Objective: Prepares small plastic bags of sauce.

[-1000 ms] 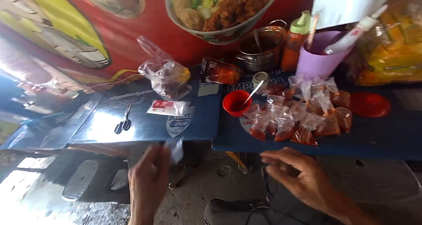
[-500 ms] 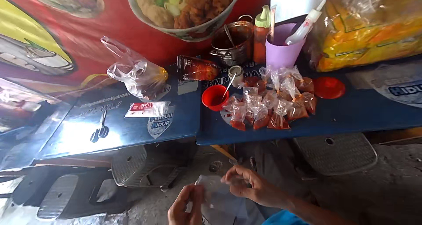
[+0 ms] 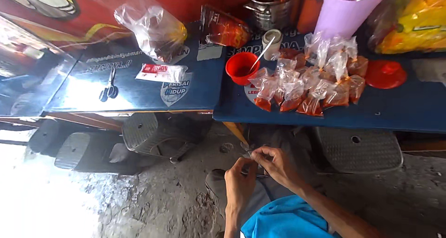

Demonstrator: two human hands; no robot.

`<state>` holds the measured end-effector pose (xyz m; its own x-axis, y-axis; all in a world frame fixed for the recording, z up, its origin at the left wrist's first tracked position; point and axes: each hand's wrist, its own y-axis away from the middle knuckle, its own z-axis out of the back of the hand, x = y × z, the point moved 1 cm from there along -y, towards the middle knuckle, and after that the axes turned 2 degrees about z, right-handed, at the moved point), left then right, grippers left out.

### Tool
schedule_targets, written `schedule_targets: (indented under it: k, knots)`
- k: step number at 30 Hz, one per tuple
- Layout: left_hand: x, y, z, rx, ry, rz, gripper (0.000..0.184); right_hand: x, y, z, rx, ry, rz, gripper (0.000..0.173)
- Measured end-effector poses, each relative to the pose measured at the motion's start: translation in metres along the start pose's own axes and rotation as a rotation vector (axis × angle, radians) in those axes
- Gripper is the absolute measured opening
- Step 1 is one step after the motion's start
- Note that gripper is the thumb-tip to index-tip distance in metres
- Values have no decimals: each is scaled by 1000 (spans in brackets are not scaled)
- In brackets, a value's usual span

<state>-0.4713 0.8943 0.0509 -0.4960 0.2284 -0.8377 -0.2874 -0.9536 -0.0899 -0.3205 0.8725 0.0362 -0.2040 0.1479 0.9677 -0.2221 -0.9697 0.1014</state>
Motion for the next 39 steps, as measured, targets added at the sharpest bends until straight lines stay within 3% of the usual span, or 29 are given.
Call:
schedule_targets:
  k: [3, 5, 8, 10, 12, 14, 17, 22, 26, 31, 36, 39]
  knots:
    - [10, 0, -4, -81, 92, 45, 11, -5, -1, 0, -43, 55, 23, 26]
    - [14, -1, -10, -151, -48, 87, 13, -4, -1, -1, -30, -57, -5, 22]
    - [15, -1, -22, -186, -252, 140, 14, 0, -4, -4, 28, -411, -220, 19]
    - [19, -1, -25, -158, -272, 188, 17, 0, -5, -4, 68, -587, -417, 23]
    - [26, -2, -24, -104, -223, 213, 21, -6, -8, -8, 81, -652, -487, 26]
    - [35, -2, -24, -32, -54, 256, 21, -14, -10, -13, 54, -606, -460, 25]
    - [44, -6, -21, 46, 490, 456, 18, -32, -14, -19, 51, -496, -362, 24]
    - [50, -5, -29, 186, 1013, 733, 35, -49, -23, -25, 84, -480, -341, 25]
    - [51, -2, -29, 337, 999, 737, 35, -50, -30, -22, 123, -468, -299, 27]
    - [62, 0, -27, 445, 1153, 642, 13, -51, -34, -22, 199, -440, -290, 26]
    - [70, 1, -42, 413, 1465, 531, 16, -50, -39, -19, 251, -426, -386, 25]
    - [68, 0, -45, 280, 1433, 548, 18, -55, -35, -14, 222, -408, -318, 19]
